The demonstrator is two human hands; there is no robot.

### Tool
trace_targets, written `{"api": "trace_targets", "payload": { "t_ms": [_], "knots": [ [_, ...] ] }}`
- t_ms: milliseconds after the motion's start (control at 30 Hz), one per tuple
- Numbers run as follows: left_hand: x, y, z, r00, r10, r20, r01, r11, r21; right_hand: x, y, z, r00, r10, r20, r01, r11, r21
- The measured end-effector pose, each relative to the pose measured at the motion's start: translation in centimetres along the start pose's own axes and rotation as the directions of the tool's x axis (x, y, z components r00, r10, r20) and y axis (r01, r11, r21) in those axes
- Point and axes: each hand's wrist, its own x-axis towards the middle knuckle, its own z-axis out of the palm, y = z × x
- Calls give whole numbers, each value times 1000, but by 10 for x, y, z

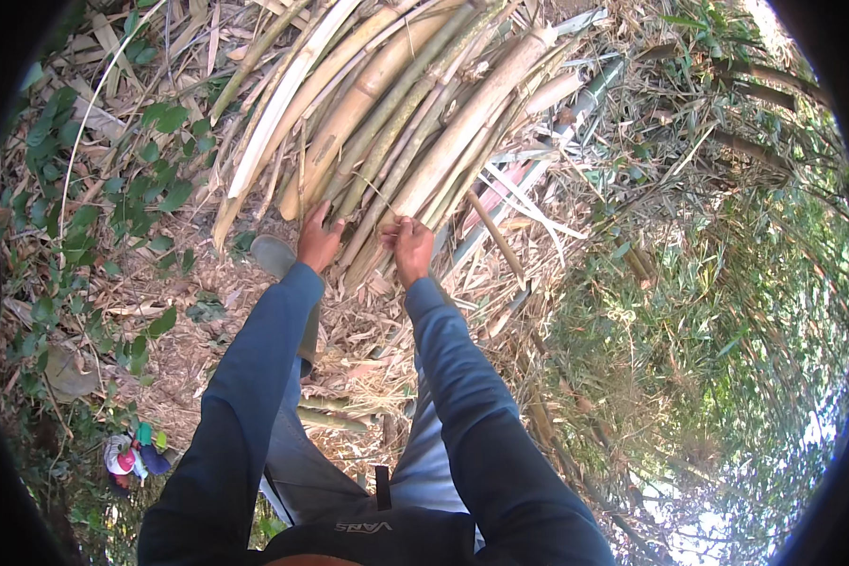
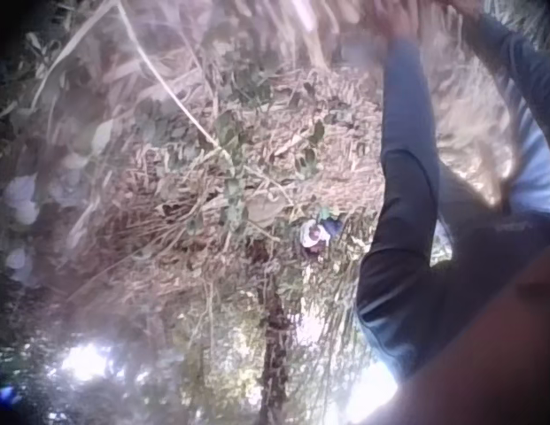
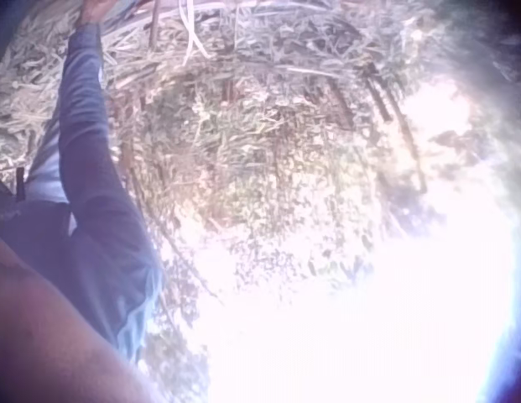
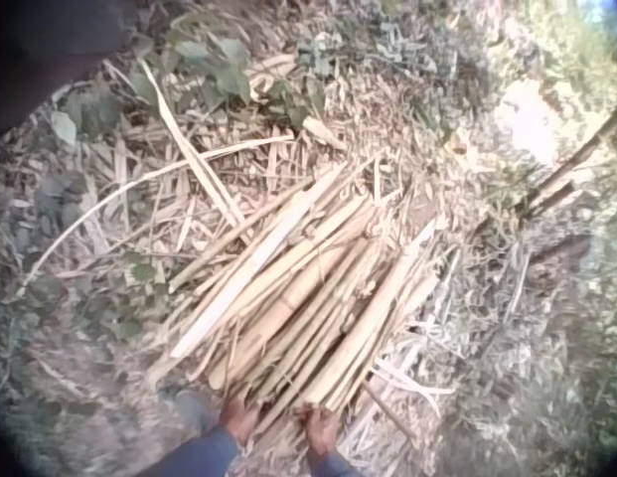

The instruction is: The person gathers cut bamboo poles from the ground in a wooded area, stacking them into a pile. They repeatedly pick up bundles and individual poles, aligning them and adding them to a growing stack.

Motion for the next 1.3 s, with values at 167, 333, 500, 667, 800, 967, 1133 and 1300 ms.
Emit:
{"api": "trace_targets", "payload": {
  "t_ms": [167, 333, 500, 667, 800, 967, 1133, 1300],
  "knots": [
    [-7, 8, -31, 1000, -7, 26, 12, 979, -202, 35, -29, -17, 992, -44, 121, 51, 997, -53],
    [-10, 50, -106, 960, 114, -257, -181, 950, -255, 14, -127, -29, 982, -42, 185, 161, 700, -696],
    [80, 74, -171, 822, 372, -431, -285, 924, 254, 17, -158, -32, 960, -223, 167, 279, 753, -596],
    [193, 80, -184, 893, 252, -372, -241, 967, 78, 13, -165, 11, 936, -253, 246, 341, 827, -447],
    [241, 59, -200, 960, 133, -246, -108, 988, 113, 11, -160, 92, 892, -223, 394, 375, 852, -365],
    [264, 48, -205, 974, 163, -158, -108, 944, 312, 53, -144, 198, 912, -110, 394, 247, 916, -315],
    [254, 49, -207, 988, 116, -101, -73, 931, 357, 66, -134, 235, 927, -44, 372, 148, 956, -253],
    [230, 51, -217, 996, 53, 68, -76, 916, 393, 20, -143, 213, 975, -178, 133, 144, 963, 229]
  ]
}}
